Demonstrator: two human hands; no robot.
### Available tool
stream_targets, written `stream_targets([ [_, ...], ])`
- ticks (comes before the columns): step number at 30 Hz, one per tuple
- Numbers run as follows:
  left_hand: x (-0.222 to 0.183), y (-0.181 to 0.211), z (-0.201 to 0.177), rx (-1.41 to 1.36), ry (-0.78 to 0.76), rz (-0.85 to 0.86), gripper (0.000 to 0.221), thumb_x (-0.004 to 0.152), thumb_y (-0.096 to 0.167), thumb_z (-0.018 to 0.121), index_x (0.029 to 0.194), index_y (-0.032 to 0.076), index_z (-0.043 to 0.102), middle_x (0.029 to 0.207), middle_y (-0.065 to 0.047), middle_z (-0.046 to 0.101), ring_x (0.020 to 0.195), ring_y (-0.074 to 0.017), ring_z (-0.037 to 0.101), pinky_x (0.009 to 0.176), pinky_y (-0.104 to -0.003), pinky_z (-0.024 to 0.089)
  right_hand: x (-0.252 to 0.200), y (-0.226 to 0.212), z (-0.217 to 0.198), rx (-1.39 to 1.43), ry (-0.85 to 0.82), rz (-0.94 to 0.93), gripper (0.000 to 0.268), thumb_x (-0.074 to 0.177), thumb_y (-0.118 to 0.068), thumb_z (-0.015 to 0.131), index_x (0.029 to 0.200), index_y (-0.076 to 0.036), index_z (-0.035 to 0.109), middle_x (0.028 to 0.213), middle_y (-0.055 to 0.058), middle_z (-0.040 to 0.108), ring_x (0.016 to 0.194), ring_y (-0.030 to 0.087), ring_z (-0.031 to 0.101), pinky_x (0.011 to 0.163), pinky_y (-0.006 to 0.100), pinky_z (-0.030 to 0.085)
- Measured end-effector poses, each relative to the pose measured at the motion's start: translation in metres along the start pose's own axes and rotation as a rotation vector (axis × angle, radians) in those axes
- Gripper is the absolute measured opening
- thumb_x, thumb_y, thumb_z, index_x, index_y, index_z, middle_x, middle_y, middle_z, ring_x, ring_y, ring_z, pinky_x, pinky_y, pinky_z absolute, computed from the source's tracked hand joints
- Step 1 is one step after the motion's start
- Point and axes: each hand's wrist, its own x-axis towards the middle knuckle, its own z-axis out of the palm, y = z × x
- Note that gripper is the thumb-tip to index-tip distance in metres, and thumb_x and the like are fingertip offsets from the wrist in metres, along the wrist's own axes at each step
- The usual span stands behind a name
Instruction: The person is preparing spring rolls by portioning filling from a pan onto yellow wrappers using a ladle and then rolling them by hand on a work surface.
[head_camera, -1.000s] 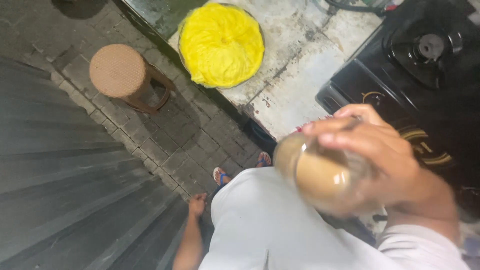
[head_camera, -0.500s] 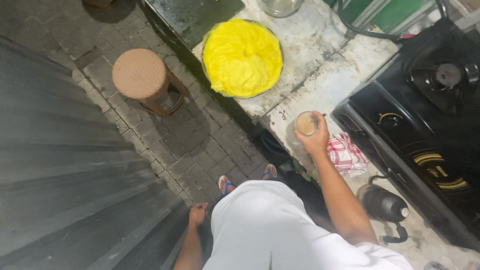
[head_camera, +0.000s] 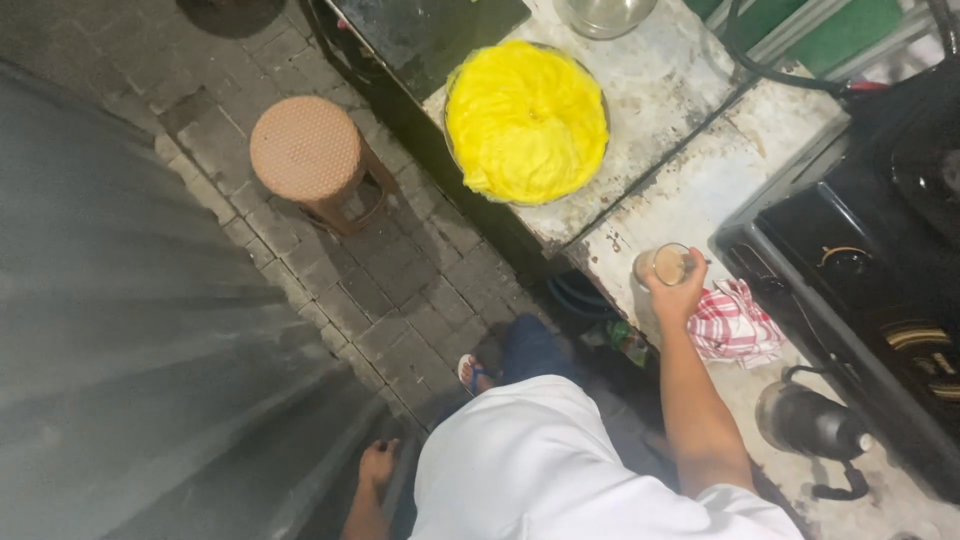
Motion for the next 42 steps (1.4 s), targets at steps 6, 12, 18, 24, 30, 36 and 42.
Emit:
stream_targets([
  [6,0.060,0.036,-0.043,-0.011,0.001,0.022,0.049,0.091,0.042,0.059,0.125,0.007,0.068,0.110,-0.013,0.074,0.104,-0.0297,0.069,0.093,-0.042,0.050,0.004,0.068,0.007,-0.228,0.046,-0.320,0.108,0.067,-0.027,0.085,0.149,0.005,0.022,0.150,0.028,0.031,0.139,0.042,0.031,0.117,0.048,0.021],
  [12,0.118,0.133,-0.089,-0.052,-0.003,0.110,0.045,0.093,0.042,0.057,0.126,0.011,0.062,0.113,-0.012,0.069,0.105,-0.0312,0.064,0.091,-0.045,0.049,-0.080,0.067,0.117,-0.335,-0.494,-0.307,0.058,0.082,-0.028,0.063,0.131,-0.002,0.046,0.129,0.019,0.049,0.117,0.032,0.045,0.103,0.041,0.030],
  [18,0.131,0.228,-0.192,-0.035,0.080,0.118,0.056,0.095,0.047,0.053,0.133,0.006,0.057,0.136,-0.017,0.059,0.125,-0.0349,0.057,0.104,-0.047,0.045,-0.032,-0.004,0.283,-0.432,-1.110,-0.004,0.033,0.089,-0.035,0.056,0.114,-0.018,0.067,0.124,0.002,0.068,0.113,0.020,0.064,0.099,0.034,0.044],
  [24,0.187,0.248,-0.275,-0.027,0.145,0.165,0.043,0.094,0.044,0.055,0.119,0.012,0.069,0.113,-0.012,0.073,0.106,-0.0289,0.067,0.095,-0.040,0.048,-0.022,-0.122,0.354,-0.296,-1.134,0.226,0.041,0.088,-0.036,0.060,0.125,-0.019,0.062,0.119,0.006,0.069,0.099,0.018,0.068,0.093,0.032,0.046],
  [30,0.273,0.256,-0.402,0.083,0.055,0.172,0.050,0.090,0.049,0.055,0.119,0.011,0.070,0.120,-0.014,0.070,0.111,-0.0316,0.065,0.095,-0.041,0.047,-0.091,-0.085,0.429,-0.271,-0.769,0.343,0.034,0.084,-0.032,0.061,0.114,-0.020,0.070,0.106,0.004,0.074,0.092,0.017,0.067,0.087,0.029,0.047],
  [36,0.326,0.333,-0.550,0.447,0.006,0.168,0.059,0.095,0.048,0.054,0.127,-0.002,0.056,0.122,-0.017,0.060,0.114,-0.0327,0.055,0.099,-0.044,0.042,-0.153,-0.123,0.467,-0.144,-0.619,0.565,0.039,0.095,-0.037,0.046,0.120,-0.016,0.068,0.131,0.006,0.065,0.120,0.024,0.059,0.101,0.035,0.041],
  [42,0.326,0.515,-0.576,0.328,0.014,0.240,0.048,0.103,0.034,0.053,0.135,-0.001,0.058,0.129,-0.024,0.063,0.124,-0.0383,0.057,0.101,-0.055,0.046,-0.110,-0.117,0.549,0.065,-0.558,0.509,0.032,0.093,-0.015,0.056,0.122,-0.007,0.067,0.119,0.019,0.069,0.118,0.035,0.062,0.100,0.046,0.049],
])
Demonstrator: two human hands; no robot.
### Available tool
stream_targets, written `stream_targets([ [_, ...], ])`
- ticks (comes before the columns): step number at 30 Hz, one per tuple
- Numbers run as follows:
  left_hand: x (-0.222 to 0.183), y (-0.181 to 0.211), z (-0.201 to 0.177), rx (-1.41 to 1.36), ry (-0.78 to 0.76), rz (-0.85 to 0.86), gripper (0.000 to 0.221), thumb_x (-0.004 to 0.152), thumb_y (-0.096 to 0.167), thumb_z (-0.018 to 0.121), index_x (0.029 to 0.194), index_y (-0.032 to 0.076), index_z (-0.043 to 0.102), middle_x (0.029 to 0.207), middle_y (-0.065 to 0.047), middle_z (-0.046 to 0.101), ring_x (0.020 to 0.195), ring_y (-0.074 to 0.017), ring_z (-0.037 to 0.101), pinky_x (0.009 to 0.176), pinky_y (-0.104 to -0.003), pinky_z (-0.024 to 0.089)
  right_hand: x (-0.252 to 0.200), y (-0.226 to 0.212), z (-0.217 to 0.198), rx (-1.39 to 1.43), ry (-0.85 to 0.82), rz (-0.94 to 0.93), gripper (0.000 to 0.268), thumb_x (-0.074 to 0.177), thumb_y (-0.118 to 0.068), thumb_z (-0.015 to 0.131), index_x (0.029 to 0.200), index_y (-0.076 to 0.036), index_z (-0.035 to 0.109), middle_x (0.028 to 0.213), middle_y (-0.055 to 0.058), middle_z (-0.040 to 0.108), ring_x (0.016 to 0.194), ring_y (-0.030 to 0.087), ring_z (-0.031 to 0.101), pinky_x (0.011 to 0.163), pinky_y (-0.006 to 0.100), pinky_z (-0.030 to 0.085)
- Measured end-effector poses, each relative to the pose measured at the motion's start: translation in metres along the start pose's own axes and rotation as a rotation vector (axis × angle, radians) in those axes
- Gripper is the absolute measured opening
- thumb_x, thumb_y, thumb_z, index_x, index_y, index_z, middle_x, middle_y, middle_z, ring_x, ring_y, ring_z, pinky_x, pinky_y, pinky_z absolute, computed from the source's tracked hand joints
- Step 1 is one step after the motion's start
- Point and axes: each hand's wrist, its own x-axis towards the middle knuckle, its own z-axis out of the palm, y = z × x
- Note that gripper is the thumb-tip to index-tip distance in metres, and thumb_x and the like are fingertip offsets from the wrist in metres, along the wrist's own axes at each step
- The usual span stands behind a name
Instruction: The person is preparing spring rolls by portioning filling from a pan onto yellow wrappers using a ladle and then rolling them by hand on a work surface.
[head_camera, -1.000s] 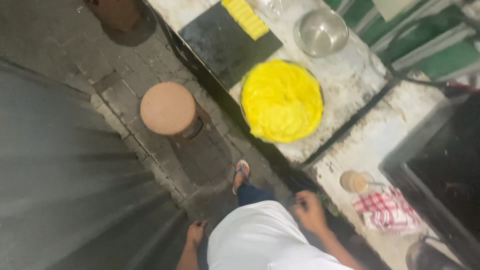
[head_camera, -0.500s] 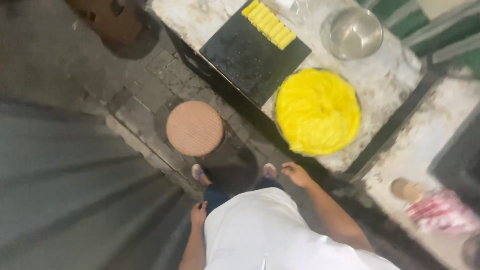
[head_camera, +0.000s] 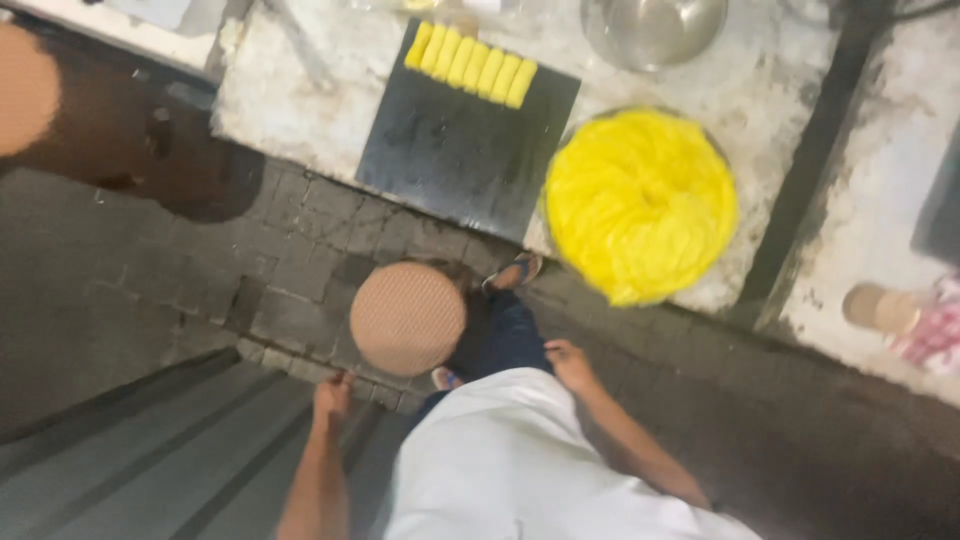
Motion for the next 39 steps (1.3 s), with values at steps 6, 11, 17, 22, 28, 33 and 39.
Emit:
stream_targets([
  [6,-0.017,0.241,0.043,0.238,-0.024,0.227,0.046,0.102,0.035,0.055,0.140,0.009,0.056,0.138,-0.013,0.059,0.133,-0.0288,0.051,0.110,-0.049,0.040,0.047,-0.172,-0.049,-0.067,-0.104,-0.299,0.032,0.090,-0.007,0.060,0.122,-0.004,0.062,0.118,0.024,0.064,0.114,0.040,0.063,0.098,0.051,0.050],
  [11,-0.019,0.305,0.096,0.433,-0.266,0.419,0.039,0.099,0.033,0.055,0.131,0.011,0.061,0.129,-0.012,0.064,0.126,-0.0290,0.057,0.107,-0.047,0.045,0.066,-0.277,-0.082,-0.001,-0.278,-0.651,0.027,0.091,-0.011,0.064,0.118,-0.007,0.062,0.105,0.018,0.072,0.099,0.034,0.069,0.086,0.044,0.054],
  [17,0.075,0.263,0.114,0.560,-0.573,0.383,0.047,0.100,0.036,0.043,0.124,0.002,0.066,0.116,-0.022,0.070,0.115,-0.0385,0.063,0.097,-0.054,0.047,0.112,-0.299,-0.078,0.158,-0.010,-0.931,0.018,0.091,-0.004,0.064,0.107,-0.008,0.067,0.095,0.009,0.071,0.084,0.025,0.069,0.078,0.038,0.057],
  [22,0.126,0.322,0.113,1.055,-0.584,0.513,0.053,0.096,0.047,0.046,0.142,0.020,0.052,0.144,-0.013,0.056,0.136,-0.0373,0.047,0.113,-0.050,0.038,0.118,-0.268,-0.038,0.160,0.271,-0.962,0.011,0.093,-0.007,0.061,0.101,-0.010,0.070,0.091,0.008,0.069,0.080,0.026,0.068,0.075,0.042,0.055],
  [28,0.309,0.250,0.179,1.465,-0.628,0.687,0.070,0.097,0.057,0.039,0.151,0.011,0.038,0.149,-0.018,0.047,0.139,-0.0355,0.044,0.113,-0.050,0.038,0.094,-0.224,-0.005,0.141,0.929,-0.766,0.010,0.085,-0.004,0.073,0.095,-0.007,0.075,0.091,0.012,0.073,0.083,0.029,0.070,0.078,0.040,0.056],
  [33,0.301,0.272,0.195,1.492,-0.619,0.860,0.061,0.092,0.057,0.044,0.134,0.014,0.057,0.132,-0.014,0.063,0.128,-0.0342,0.056,0.107,-0.049,0.045,0.070,-0.137,-0.066,-0.090,1.389,-0.417,0.011,0.089,-0.005,0.075,0.100,-0.007,0.072,0.092,0.011,0.071,0.076,0.027,0.067,0.070,0.037,0.054],
  [39,0.260,0.268,0.148,1.215,-0.610,0.831,0.061,0.092,0.056,0.047,0.134,0.013,0.059,0.130,-0.017,0.065,0.127,-0.0341,0.058,0.107,-0.047,0.046,0.069,-0.084,-0.119,-0.420,1.479,-0.305,0.014,0.091,-0.009,0.080,0.104,-0.007,0.075,0.089,0.009,0.068,0.072,0.027,0.065,0.070,0.040,0.052],
])
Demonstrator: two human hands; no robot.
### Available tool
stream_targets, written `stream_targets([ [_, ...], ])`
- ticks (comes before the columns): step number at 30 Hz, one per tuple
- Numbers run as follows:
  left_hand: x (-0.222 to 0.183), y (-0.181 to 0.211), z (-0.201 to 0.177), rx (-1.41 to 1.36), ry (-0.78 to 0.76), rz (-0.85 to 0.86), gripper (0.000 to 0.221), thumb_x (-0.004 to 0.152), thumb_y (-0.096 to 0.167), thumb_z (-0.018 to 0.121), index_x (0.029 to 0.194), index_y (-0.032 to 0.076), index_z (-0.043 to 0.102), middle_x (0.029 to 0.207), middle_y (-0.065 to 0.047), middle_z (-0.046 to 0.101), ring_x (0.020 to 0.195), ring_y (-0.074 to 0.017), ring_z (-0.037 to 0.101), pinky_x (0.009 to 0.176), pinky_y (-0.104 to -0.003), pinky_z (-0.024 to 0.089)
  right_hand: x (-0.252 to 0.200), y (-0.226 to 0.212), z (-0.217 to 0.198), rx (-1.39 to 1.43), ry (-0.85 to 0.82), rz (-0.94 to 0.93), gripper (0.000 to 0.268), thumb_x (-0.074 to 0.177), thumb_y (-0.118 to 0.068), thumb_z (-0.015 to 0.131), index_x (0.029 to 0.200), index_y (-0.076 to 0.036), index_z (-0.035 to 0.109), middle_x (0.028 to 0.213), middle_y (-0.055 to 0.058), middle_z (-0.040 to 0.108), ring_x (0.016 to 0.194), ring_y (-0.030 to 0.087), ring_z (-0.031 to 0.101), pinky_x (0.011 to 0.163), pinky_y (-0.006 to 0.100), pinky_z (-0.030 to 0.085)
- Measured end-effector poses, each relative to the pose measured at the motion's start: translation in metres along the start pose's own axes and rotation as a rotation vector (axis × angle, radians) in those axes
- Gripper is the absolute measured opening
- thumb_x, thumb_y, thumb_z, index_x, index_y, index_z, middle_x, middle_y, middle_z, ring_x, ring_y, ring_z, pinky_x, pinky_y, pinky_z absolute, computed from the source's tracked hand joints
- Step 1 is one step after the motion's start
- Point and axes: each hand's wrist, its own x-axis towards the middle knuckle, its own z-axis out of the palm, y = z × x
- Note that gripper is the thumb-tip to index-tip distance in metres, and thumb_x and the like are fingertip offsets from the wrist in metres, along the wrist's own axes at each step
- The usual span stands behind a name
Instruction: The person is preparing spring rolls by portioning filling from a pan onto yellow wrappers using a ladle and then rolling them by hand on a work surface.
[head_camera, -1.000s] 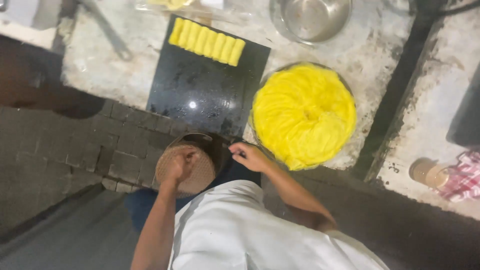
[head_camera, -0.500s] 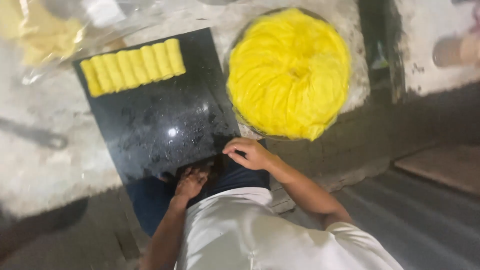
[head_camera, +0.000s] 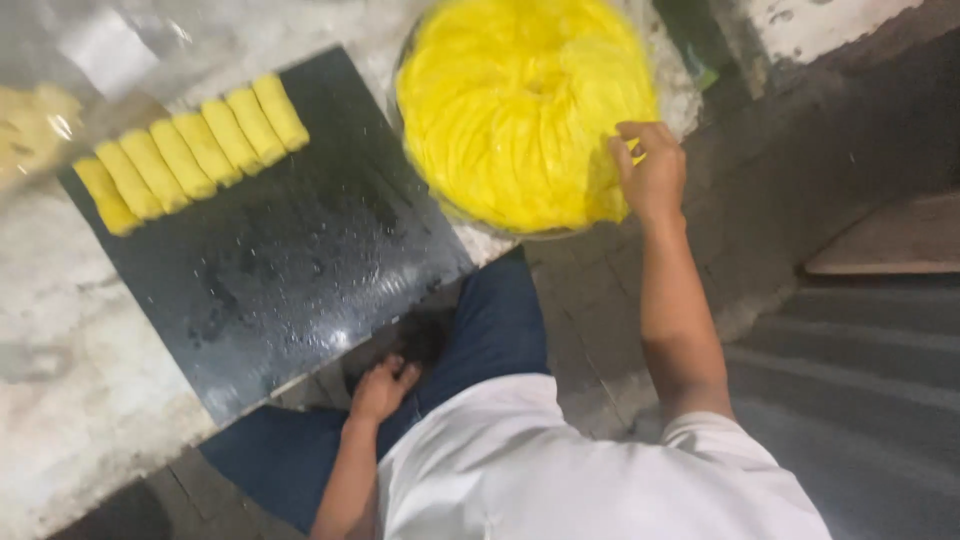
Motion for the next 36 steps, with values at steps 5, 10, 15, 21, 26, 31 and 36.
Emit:
stream_targets([
  [5,-0.066,0.045,-0.035,-0.058,-0.022,0.048,0.053,0.094,0.050,0.051,0.135,0.018,0.058,0.130,-0.017,0.065,0.125,-0.0343,0.059,0.106,-0.046,0.048,0.009,0.013,0.012,-0.047,-0.083,0.000,0.021,0.088,-0.024,0.084,0.107,-0.016,0.076,0.092,0.001,0.066,0.079,0.023,0.069,0.076,0.035,0.055],
  [10,-0.121,0.118,-0.097,0.109,-0.068,0.478,0.038,0.091,0.045,0.056,0.111,0.015,0.069,0.110,0.000,0.068,0.097,-0.0158,0.070,0.086,-0.030,0.050,0.018,0.014,0.011,-0.143,-0.022,-0.243,0.014,0.091,-0.019,0.086,0.096,-0.009,0.077,0.095,0.009,0.070,0.084,0.024,0.067,0.065,0.040,0.051],
  [15,-0.108,0.219,-0.152,0.347,0.078,0.810,0.044,0.097,0.044,0.047,0.117,0.010,0.066,0.117,-0.010,0.068,0.104,-0.0300,0.066,0.084,-0.046,0.051,0.028,0.017,0.014,-0.279,0.071,-0.357,0.010,0.090,-0.019,0.083,0.086,-0.012,0.077,0.081,0.003,0.068,0.067,0.014,0.062,0.052,0.029,0.041],
  [21,-0.019,0.338,-0.162,0.336,0.297,0.983,0.043,0.098,0.037,0.052,0.125,0.006,0.063,0.127,-0.015,0.064,0.114,-0.0346,0.060,0.090,-0.049,0.048,0.041,0.047,0.019,0.096,-0.042,-0.104,0.006,0.095,-0.010,0.072,0.091,-0.007,0.069,0.090,0.009,0.066,0.073,0.023,0.063,0.060,0.038,0.050],
  [26,0.067,0.416,-0.149,0.410,0.477,1.085,0.039,0.099,0.024,0.058,0.134,0.008,0.055,0.140,-0.018,0.053,0.130,-0.0384,0.049,0.101,-0.055,0.041,0.055,0.061,0.007,0.356,-0.146,0.104,0.009,0.098,-0.011,0.067,0.090,-0.006,0.069,0.093,0.008,0.067,0.071,0.023,0.063,0.063,0.041,0.053],
  [31,0.096,0.453,-0.151,0.704,0.570,1.136,0.016,0.092,0.023,0.067,0.098,0.009,0.073,0.097,-0.007,0.061,0.097,-0.0286,0.052,0.078,-0.046,0.038,0.054,0.067,0.001,0.450,-0.155,-0.017,0.013,0.101,-0.012,0.064,0.096,-0.001,0.071,0.090,0.010,0.067,0.081,0.023,0.065,0.067,0.035,0.052],
  [36,0.116,0.467,-0.155,0.711,0.562,1.147,0.017,0.093,0.012,0.060,0.079,0.009,0.070,0.078,-0.008,0.061,0.078,-0.0322,0.055,0.070,-0.050,0.041,0.034,0.060,0.001,0.282,-0.181,0.054,0.052,0.092,-0.045,0.066,0.125,-0.006,0.059,0.120,0.012,0.053,0.107,0.029,0.051,0.088,0.044,0.045],
])
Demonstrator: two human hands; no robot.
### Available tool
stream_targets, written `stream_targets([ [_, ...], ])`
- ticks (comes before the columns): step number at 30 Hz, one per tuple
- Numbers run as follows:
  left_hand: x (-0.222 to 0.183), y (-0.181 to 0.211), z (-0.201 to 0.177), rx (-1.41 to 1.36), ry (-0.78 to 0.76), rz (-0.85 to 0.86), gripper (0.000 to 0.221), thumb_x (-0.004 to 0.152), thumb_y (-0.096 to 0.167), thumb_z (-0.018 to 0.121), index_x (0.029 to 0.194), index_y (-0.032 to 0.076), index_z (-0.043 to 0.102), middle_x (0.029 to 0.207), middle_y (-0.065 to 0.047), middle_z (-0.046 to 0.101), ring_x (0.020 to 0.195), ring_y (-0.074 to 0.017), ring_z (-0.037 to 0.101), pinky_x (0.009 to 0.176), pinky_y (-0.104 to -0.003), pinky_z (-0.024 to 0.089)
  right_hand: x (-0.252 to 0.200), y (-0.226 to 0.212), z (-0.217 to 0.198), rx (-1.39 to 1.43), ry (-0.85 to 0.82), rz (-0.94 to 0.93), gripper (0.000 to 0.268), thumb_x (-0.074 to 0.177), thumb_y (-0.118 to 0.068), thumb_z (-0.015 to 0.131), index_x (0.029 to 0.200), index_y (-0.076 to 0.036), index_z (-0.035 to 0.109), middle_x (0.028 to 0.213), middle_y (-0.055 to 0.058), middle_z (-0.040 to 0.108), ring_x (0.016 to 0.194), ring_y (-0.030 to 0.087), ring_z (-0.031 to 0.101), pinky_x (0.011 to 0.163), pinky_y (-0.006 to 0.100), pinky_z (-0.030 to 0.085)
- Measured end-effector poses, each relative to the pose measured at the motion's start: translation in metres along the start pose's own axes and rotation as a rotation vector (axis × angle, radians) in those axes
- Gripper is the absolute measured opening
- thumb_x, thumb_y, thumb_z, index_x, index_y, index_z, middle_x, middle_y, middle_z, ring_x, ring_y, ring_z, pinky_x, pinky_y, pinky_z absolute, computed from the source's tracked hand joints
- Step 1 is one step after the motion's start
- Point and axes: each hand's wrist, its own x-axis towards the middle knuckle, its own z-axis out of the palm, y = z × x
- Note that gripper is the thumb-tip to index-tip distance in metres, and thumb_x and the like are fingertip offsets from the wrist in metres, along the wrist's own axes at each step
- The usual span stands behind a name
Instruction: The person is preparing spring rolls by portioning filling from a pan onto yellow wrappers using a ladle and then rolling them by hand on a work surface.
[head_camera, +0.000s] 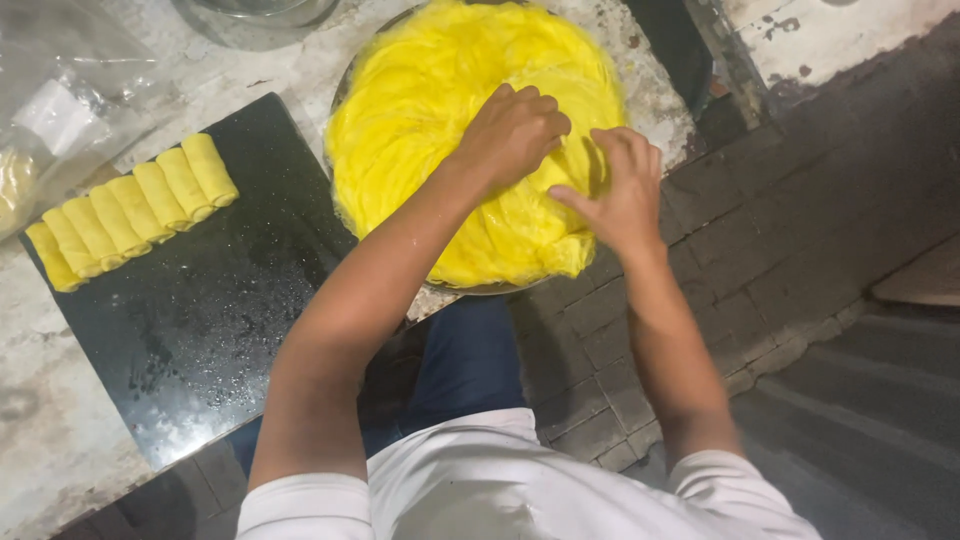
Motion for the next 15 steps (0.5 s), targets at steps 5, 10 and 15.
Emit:
stream_targets([
  [5,0.020,-0.015,0.006,0.028,0.181,0.045,0.014,0.087,0.007,0.066,0.073,0.009,0.063,0.072,-0.007,0.059,0.063,-0.0313,0.055,0.048,-0.044,0.039,-0.002,0.029,0.015,-0.187,0.156,-0.069,0.022,0.099,-0.020,0.066,0.114,-0.004,0.070,0.118,0.009,0.065,0.110,0.032,0.055,0.087,0.047,0.042],
  [10,0.048,-0.018,-0.003,-0.091,0.138,-0.068,0.011,0.094,0.016,0.063,0.086,0.009,0.065,0.084,-0.008,0.061,0.067,-0.0334,0.061,0.052,-0.046,0.043,0.026,0.054,-0.001,-0.006,0.247,-0.014,0.023,0.106,-0.022,0.057,0.112,-0.005,0.071,0.083,0.006,0.069,0.062,0.017,0.057,0.052,0.036,0.039],
  [15,0.067,-0.027,-0.020,-0.232,0.263,-0.068,0.013,0.092,0.014,0.062,0.082,0.007,0.066,0.082,-0.009,0.064,0.074,-0.0294,0.063,0.060,-0.043,0.048,0.068,0.051,-0.036,-0.080,0.266,-0.131,0.021,0.103,-0.004,0.055,0.116,0.000,0.071,0.082,0.008,0.068,0.061,0.016,0.056,0.047,0.032,0.041],
])
